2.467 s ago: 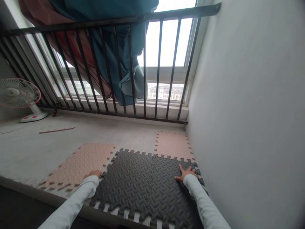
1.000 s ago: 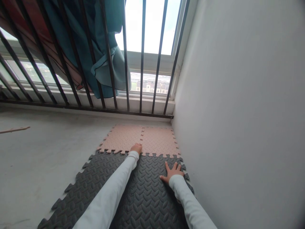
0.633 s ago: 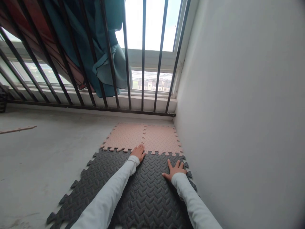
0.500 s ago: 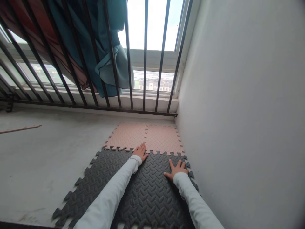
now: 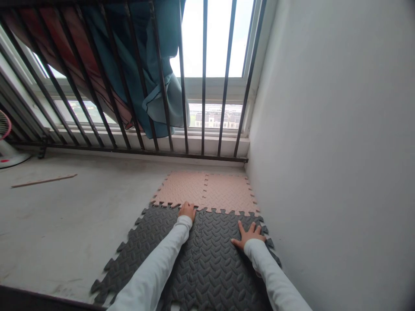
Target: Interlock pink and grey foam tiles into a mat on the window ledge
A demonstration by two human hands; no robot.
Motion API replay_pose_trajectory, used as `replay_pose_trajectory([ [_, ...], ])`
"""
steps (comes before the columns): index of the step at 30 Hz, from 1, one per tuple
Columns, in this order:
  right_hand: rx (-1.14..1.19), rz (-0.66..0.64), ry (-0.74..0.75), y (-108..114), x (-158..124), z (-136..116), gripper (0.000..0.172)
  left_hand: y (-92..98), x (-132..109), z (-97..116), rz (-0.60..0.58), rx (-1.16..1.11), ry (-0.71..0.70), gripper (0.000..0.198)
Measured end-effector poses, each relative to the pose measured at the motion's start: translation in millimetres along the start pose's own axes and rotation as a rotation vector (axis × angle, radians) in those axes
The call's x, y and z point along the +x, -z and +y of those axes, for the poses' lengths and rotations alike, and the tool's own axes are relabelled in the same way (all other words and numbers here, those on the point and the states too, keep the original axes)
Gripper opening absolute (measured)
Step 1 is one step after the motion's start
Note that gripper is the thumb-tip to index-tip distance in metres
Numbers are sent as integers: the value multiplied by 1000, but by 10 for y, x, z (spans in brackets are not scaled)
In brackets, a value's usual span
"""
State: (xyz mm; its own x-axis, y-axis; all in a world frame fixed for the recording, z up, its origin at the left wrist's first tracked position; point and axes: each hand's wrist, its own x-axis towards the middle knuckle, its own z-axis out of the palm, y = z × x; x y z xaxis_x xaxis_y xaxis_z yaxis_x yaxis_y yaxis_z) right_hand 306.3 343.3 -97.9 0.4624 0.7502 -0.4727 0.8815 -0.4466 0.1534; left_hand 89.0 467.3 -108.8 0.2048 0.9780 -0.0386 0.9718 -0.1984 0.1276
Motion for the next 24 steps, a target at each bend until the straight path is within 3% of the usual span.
replay_pose_trajectory([
  [6,5,-11,9,18,-14,-1,88,-23,91,93,6,4,77,28],
  [12,-2,6,13,-2,-28,19,86,-78,3,86,34,16,72,32],
  [16,0,25,17,-5,-36,15,85,-226,-84,50,87,64,-6,45],
  [21,46,34,21,83,-110,-1,82,-363,-110,-23,-56,17,-60,57],
  [24,219,-8,195,-39,-466,166,73,-282,-51,-48,-120,-1,-72,59],
])
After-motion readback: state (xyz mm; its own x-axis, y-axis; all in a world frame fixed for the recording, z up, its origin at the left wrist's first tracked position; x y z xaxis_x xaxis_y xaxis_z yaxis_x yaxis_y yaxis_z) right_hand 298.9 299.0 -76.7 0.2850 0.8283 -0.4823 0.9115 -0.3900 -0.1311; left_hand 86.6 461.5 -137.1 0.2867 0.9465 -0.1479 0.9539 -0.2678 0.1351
